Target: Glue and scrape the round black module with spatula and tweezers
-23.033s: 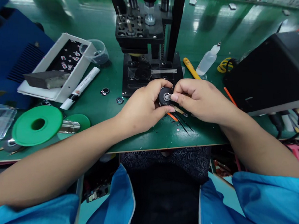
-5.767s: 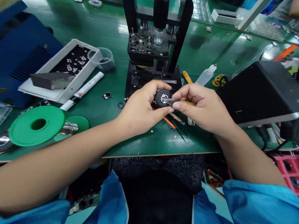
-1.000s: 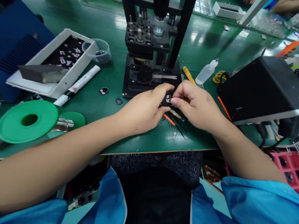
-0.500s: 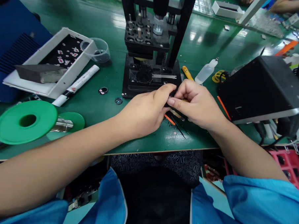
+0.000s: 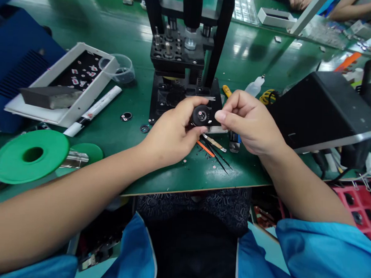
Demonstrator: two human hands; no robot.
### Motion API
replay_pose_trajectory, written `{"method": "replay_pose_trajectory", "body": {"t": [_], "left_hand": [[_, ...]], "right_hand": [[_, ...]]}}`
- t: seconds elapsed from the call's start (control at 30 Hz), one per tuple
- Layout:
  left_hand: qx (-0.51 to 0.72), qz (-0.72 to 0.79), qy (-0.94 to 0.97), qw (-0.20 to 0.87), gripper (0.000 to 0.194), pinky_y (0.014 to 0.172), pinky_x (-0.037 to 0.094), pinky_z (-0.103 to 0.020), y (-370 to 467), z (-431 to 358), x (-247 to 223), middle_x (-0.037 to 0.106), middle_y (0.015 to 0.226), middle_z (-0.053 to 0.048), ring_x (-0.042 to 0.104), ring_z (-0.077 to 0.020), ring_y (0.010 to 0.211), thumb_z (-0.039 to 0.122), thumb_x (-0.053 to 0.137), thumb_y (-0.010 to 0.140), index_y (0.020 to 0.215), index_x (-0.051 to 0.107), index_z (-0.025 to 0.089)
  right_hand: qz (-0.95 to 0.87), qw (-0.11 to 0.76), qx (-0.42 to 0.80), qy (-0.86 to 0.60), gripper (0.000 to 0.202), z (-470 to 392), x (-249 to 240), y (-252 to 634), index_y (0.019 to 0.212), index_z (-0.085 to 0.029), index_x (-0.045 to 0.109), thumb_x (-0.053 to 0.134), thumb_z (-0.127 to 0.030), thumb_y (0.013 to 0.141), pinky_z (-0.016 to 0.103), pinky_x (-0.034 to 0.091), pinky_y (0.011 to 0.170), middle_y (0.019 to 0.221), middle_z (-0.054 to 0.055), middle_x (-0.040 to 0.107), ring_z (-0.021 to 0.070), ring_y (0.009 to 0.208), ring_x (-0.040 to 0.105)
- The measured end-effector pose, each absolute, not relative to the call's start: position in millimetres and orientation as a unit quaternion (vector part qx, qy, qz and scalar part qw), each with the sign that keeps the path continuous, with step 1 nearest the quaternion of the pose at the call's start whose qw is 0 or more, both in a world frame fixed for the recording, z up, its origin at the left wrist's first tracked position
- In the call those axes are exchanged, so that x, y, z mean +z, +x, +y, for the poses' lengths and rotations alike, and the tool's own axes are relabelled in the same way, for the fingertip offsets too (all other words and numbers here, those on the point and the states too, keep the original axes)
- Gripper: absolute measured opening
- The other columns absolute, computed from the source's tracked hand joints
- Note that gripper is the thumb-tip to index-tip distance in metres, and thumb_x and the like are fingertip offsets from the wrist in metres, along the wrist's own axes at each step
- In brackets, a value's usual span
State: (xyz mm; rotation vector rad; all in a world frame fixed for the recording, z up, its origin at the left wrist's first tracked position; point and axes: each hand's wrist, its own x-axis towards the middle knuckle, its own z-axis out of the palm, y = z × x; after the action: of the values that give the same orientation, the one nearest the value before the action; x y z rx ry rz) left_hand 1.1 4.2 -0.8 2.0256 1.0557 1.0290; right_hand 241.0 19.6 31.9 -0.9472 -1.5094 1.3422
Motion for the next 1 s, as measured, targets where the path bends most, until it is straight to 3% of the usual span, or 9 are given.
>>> {"method": "replay_pose_trajectory", "body": {"t": [0.13, 0.3, 0.57, 0.8, 1.0], "left_hand": [[0.439, 0.362, 0.688, 0.451, 0.062, 0.085, 0.079, -0.042, 2.3, 12.0, -4.2, 0.084, 0.126, -0.007, 0.087, -0.024, 0.093, 0.023, 0.083, 0.095, 0.155, 0.068, 0.024], [0.466, 0.341, 0.625, 0.526, 0.062, 0.078, 0.078, -0.036, 4.7, 16.5, -0.9, 0.083, 0.117, -0.005, 0.086, -0.0231, 0.092, 0.022, 0.094, 0.089, 0.146, 0.07, 0.024], [0.487, 0.34, 0.59, 0.547, 0.063, 0.075, 0.076, -0.032, 6.7, 13.6, 1.1, 0.081, 0.11, -0.002, 0.083, -0.0192, 0.086, 0.018, 0.097, 0.087, 0.144, 0.072, 0.022], [0.484, 0.329, 0.592, 0.554, 0.065, 0.073, 0.075, -0.033, 5.4, 14.7, 0.4, 0.077, 0.104, 0.0, 0.083, -0.0191, 0.082, 0.022, 0.102, 0.087, 0.145, 0.072, 0.023], [0.471, 0.333, 0.607, 0.547, 0.067, 0.079, 0.077, -0.035, 3.4, 11.6, 0.2, 0.08, 0.109, -0.001, 0.083, -0.0181, 0.081, 0.028, 0.103, 0.092, 0.151, 0.071, 0.023]], "right_hand": [[-0.623, 0.407, 0.54, -0.394, 0.065, 17.1, 36.6, 244.9, 0.091, -0.026, 0.067, 0.116, -0.068, 0.081, 0.026, 0.043, 0.053, 0.08, -0.005, 0.068, 0.0114, 0.065, 0.057], [-0.64, 0.353, 0.578, -0.363, 0.06, 12.5, 42.3, 243.7, 0.094, -0.025, 0.067, 0.118, -0.055, 0.081, 0.028, 0.048, 0.056, 0.083, -0.006, 0.07, 0.0103, 0.063, 0.059], [-0.697, 0.328, 0.546, -0.33, 0.045, 12.3, 42.4, 244.2, 0.093, -0.023, 0.072, 0.113, -0.039, 0.087, 0.03, 0.055, 0.071, 0.09, -0.004, 0.075, 0.0135, 0.081, 0.067], [-0.641, 0.345, 0.568, -0.383, 0.056, 16.2, 42.1, 248.0, 0.101, -0.025, 0.071, 0.116, -0.055, 0.086, 0.026, 0.044, 0.053, 0.088, -0.003, 0.073, 0.0124, 0.069, 0.061], [-0.634, 0.36, 0.552, -0.405, 0.064, 21.9, 37.6, 250.8, 0.105, -0.027, 0.069, 0.112, -0.071, 0.087, 0.026, 0.036, 0.048, 0.077, -0.007, 0.06, 0.0114, 0.06, 0.05]]}}
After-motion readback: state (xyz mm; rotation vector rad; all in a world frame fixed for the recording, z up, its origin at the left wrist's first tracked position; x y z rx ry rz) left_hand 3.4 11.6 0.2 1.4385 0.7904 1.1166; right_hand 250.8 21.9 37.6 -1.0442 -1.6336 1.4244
